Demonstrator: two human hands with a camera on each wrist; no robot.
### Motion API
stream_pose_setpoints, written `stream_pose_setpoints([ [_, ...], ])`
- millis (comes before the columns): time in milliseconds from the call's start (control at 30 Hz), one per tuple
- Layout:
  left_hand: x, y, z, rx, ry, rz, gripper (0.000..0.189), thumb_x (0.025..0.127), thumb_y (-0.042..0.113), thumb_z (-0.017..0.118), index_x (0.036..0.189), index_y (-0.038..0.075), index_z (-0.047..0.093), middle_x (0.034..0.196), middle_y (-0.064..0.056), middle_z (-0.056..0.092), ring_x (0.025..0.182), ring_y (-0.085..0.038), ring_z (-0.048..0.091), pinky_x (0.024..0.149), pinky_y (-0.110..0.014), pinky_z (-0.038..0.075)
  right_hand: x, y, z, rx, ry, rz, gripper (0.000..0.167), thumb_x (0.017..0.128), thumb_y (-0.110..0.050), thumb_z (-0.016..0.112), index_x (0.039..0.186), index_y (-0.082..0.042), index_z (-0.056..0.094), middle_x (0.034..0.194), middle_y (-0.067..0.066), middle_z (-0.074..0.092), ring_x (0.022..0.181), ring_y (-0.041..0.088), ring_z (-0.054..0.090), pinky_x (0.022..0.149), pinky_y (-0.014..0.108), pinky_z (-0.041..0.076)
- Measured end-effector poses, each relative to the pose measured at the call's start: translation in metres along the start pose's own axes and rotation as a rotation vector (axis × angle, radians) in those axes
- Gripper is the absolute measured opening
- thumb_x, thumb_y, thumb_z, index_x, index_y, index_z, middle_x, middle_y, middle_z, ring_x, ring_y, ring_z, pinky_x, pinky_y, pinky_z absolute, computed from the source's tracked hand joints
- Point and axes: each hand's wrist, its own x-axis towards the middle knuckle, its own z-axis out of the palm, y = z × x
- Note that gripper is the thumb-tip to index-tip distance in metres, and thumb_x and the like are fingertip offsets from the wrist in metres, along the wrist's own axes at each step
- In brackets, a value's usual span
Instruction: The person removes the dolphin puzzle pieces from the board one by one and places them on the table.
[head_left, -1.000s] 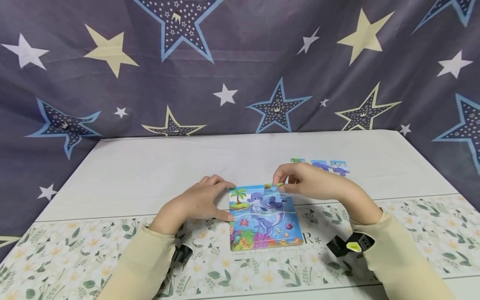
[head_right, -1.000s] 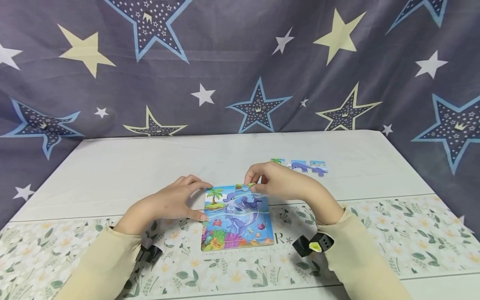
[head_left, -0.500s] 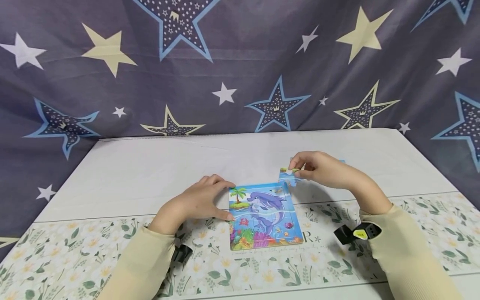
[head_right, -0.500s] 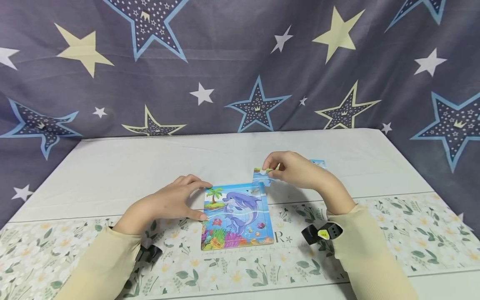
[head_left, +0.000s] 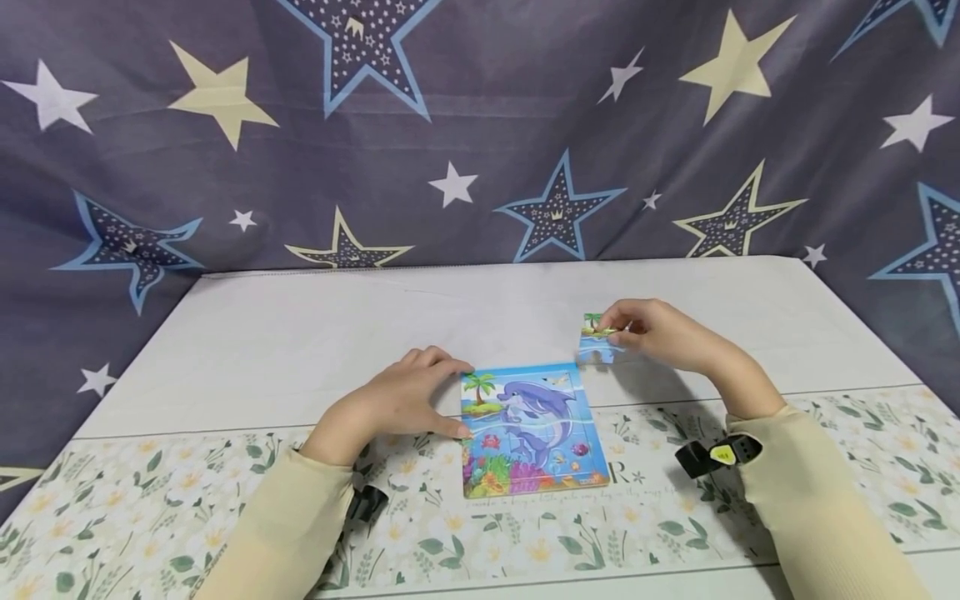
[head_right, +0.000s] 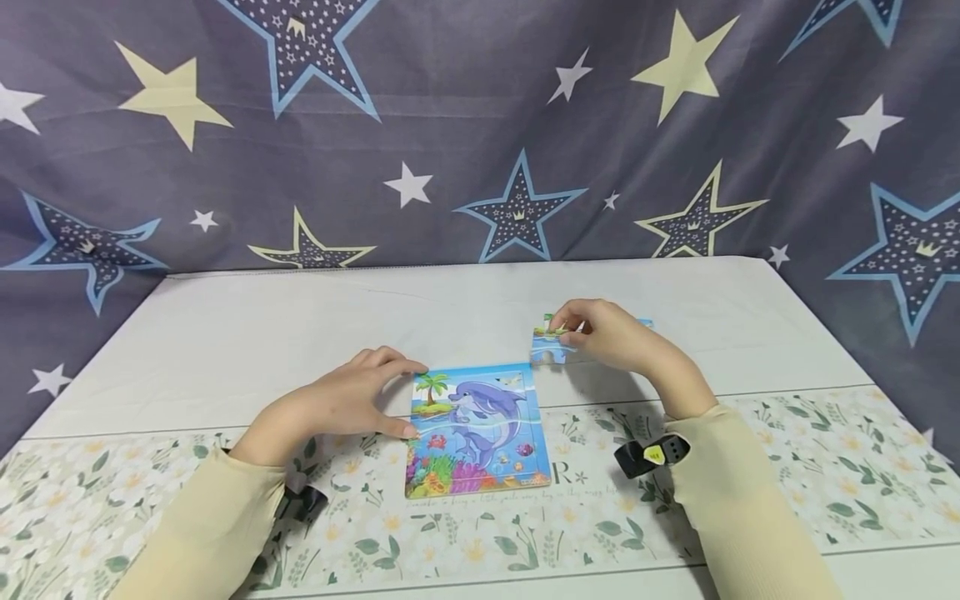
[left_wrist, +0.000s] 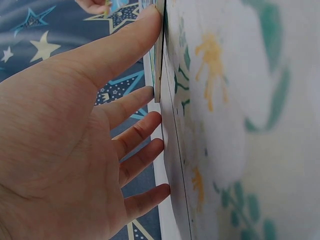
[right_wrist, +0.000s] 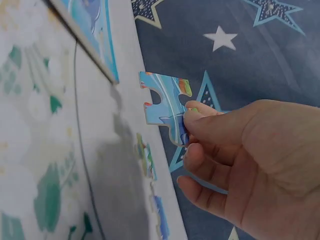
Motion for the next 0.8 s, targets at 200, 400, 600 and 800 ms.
stream_pose_setpoints([
  [200, 0.001, 0.001, 0.000, 0.000, 0.001, 0.001, 0.083, 0.081, 0.053, 0.078, 0.150, 0.020, 0.044, 0.145, -0.005, 0.040, 0.136, -0.031, 0.035, 0.110, -0.056, 0.032, 0.001, 0.014, 0.000, -0.001, 0.001, 0.022, 0.014, 0.096, -0.001, 0.062, 0.109, 0.002, 0.066, 0.096, 0.010, 0.067, 0.083, 0.021, 0.059, 0.071, 0.033, 0.048],
  [400, 0.000, 0.001, -0.001, 0.005, 0.004, 0.011, 0.082, 0.081, 0.052, 0.078, 0.149, 0.019, 0.044, 0.144, -0.006, 0.041, 0.135, -0.032, 0.036, 0.109, -0.055, 0.033, 0.001, 0.023, 0.001, 0.017, -0.042, 0.056, 0.015, 0.098, -0.002, 0.060, 0.112, 0.002, 0.065, 0.096, 0.010, 0.065, 0.080, 0.020, 0.056, 0.066, 0.031, 0.046],
  [600, -0.001, 0.001, -0.001, 0.005, 0.002, 0.009, 0.082, 0.082, 0.052, 0.077, 0.150, 0.019, 0.044, 0.145, -0.006, 0.040, 0.135, -0.032, 0.036, 0.109, -0.056, 0.033, 0.003, 0.027, 0.005, -0.003, -0.042, 0.055, 0.017, 0.098, -0.005, 0.061, 0.113, 0.003, 0.064, 0.095, 0.010, 0.065, 0.076, 0.018, 0.054, 0.063, 0.030, 0.045],
  [800, 0.000, 0.001, 0.000, 0.004, 0.005, 0.008, 0.083, 0.081, 0.053, 0.078, 0.150, 0.020, 0.044, 0.146, -0.006, 0.040, 0.136, -0.032, 0.036, 0.109, -0.056, 0.032, 0.003, 0.029, 0.007, -0.028, -0.041, 0.054, 0.015, 0.097, 0.000, 0.060, 0.109, 0.003, 0.066, 0.092, 0.007, 0.066, 0.074, 0.018, 0.053, 0.063, 0.030, 0.044],
])
